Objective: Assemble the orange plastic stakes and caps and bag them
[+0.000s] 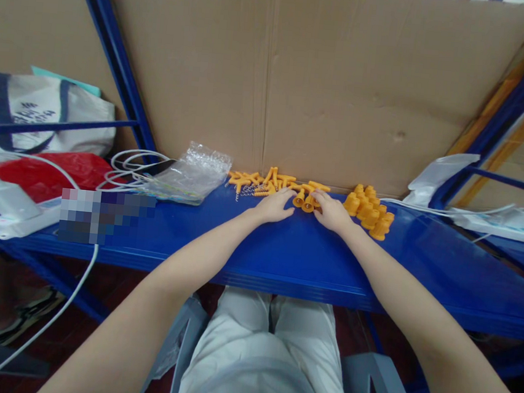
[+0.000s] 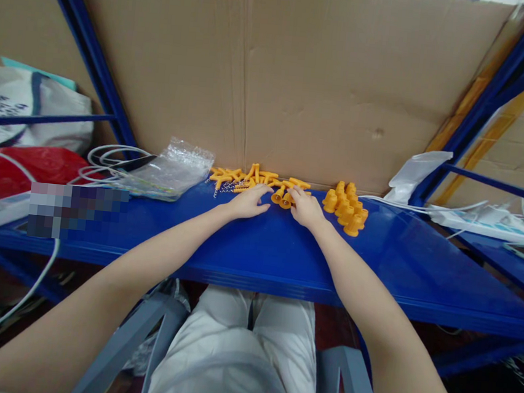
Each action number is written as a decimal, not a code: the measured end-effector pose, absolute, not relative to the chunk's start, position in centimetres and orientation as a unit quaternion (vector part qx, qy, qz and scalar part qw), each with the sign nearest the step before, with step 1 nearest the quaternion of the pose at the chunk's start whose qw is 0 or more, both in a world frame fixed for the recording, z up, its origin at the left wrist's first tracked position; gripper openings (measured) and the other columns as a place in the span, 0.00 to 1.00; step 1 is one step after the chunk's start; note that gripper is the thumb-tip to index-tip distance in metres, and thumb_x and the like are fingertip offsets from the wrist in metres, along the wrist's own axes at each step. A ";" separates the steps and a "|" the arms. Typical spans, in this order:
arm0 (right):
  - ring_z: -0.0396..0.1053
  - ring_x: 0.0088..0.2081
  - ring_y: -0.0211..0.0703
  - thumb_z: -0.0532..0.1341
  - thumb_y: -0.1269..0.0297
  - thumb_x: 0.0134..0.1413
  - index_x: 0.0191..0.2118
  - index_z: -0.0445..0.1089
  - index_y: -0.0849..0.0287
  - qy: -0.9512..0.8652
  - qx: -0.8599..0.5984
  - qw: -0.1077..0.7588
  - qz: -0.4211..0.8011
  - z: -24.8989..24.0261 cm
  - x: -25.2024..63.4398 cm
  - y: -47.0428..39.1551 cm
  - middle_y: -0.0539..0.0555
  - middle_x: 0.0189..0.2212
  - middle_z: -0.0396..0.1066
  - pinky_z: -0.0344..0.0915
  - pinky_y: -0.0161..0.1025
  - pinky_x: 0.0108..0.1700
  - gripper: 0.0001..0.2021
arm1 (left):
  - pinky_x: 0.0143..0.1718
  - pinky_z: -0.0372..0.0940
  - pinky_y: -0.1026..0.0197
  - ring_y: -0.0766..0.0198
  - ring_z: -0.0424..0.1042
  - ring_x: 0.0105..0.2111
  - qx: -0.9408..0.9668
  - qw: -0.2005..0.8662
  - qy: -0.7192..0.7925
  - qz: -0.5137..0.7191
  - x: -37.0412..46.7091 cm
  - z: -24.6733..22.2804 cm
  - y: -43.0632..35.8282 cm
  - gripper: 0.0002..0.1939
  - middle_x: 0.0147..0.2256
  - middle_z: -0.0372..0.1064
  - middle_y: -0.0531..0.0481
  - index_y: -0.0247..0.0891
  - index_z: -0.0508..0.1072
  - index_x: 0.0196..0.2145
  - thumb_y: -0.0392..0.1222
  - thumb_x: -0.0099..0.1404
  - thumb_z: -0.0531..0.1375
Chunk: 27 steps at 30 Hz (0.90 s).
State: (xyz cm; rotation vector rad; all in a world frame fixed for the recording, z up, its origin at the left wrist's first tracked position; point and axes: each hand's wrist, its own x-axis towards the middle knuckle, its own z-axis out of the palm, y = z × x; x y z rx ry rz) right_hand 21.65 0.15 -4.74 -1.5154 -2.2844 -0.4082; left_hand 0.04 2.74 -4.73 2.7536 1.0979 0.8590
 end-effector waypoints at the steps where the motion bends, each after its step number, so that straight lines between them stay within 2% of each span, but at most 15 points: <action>1: 0.63 0.63 0.56 0.56 0.70 0.56 0.65 0.61 0.57 -0.814 -0.529 0.200 -0.129 -5.0 21.9 0.4 0.61 0.66 0.60 0.67 0.54 0.58 0.29 | 0.53 0.69 0.51 0.54 0.72 0.50 0.892 0.027 0.356 0.277 0.1 -4.7 2.7 0.22 0.54 0.68 0.40 0.36 0.69 0.54 0.38 0.63 0.60; 4: 0.61 0.65 0.58 0.59 0.67 0.56 0.65 0.61 0.57 -0.817 -0.528 0.214 -0.089 -5.3 22.3 0.8 0.61 0.67 0.59 0.63 0.57 0.62 0.30 | 0.53 0.69 0.52 0.54 0.72 0.51 0.892 0.025 0.360 0.271 0.1 -4.6 2.5 0.22 0.55 0.68 0.39 0.35 0.68 0.55 0.38 0.63 0.59; 11: 0.56 0.67 0.60 0.60 0.65 0.57 0.64 0.64 0.57 -0.804 -0.577 0.141 -0.035 -4.3 21.8 0.0 0.61 0.68 0.56 0.52 0.67 0.65 0.28 | 0.54 0.68 0.52 0.55 0.72 0.52 0.893 0.015 0.372 0.252 0.1 -4.4 2.2 0.22 0.57 0.67 0.38 0.33 0.68 0.56 0.37 0.64 0.58; 16: 0.58 0.66 0.60 0.59 0.62 0.59 0.64 0.64 0.56 -0.801 -0.572 0.173 -0.033 -4.5 21.9 0.3 0.61 0.67 0.59 0.53 0.69 0.63 0.26 | 0.56 0.67 0.49 0.53 0.72 0.53 0.897 0.009 0.368 0.246 0.1 -4.6 2.6 0.21 0.56 0.70 0.39 0.35 0.70 0.55 0.38 0.64 0.58; 19: 0.60 0.65 0.61 0.58 0.58 0.61 0.63 0.64 0.57 -0.771 -0.596 0.220 -0.040 -4.9 22.3 0.9 0.63 0.65 0.62 0.55 0.69 0.62 0.26 | 0.62 0.61 0.48 0.53 0.69 0.58 0.906 0.000 0.350 0.240 0.2 -4.7 2.9 0.21 0.57 0.70 0.39 0.35 0.71 0.56 0.40 0.66 0.56; 21: 0.62 0.64 0.61 0.56 0.56 0.62 0.62 0.65 0.58 -0.743 -0.619 0.252 -0.044 -5.1 22.7 1.5 0.65 0.63 0.64 0.58 0.66 0.61 0.25 | 0.66 0.56 0.47 0.54 0.64 0.63 0.909 0.000 0.352 0.223 0.3 -4.9 3.1 0.23 0.61 0.67 0.39 0.36 0.69 0.59 0.42 0.68 0.55; 23: 0.65 0.61 0.60 0.53 0.53 0.64 0.62 0.65 0.61 -0.718 -0.643 0.263 -0.039 -5.2 23.3 1.9 0.66 0.62 0.66 0.62 0.61 0.59 0.25 | 0.68 0.51 0.48 0.54 0.57 0.67 0.908 0.012 0.375 0.189 0.4 -5.1 3.1 0.27 0.66 0.58 0.37 0.35 0.64 0.63 0.45 0.69 0.54; 25: 0.69 0.59 0.58 0.51 0.52 0.66 0.60 0.66 0.62 -0.715 -0.654 0.245 -0.030 -5.3 23.7 2.2 0.67 0.59 0.69 0.65 0.55 0.58 0.25 | 0.69 0.48 0.50 0.53 0.51 0.69 0.903 0.029 0.401 0.151 0.4 -5.3 3.2 0.30 0.69 0.50 0.36 0.34 0.60 0.66 0.48 0.70 0.54; 27: 0.70 0.57 0.57 0.51 0.53 0.66 0.58 0.68 0.62 -0.735 -0.643 0.212 -0.028 -5.3 24.0 2.2 0.66 0.57 0.71 0.65 0.53 0.58 0.24 | 0.69 0.47 0.51 0.53 0.48 0.70 0.899 0.041 0.416 0.128 0.4 -5.5 3.3 0.32 0.70 0.46 0.36 0.35 0.57 0.68 0.50 0.70 0.53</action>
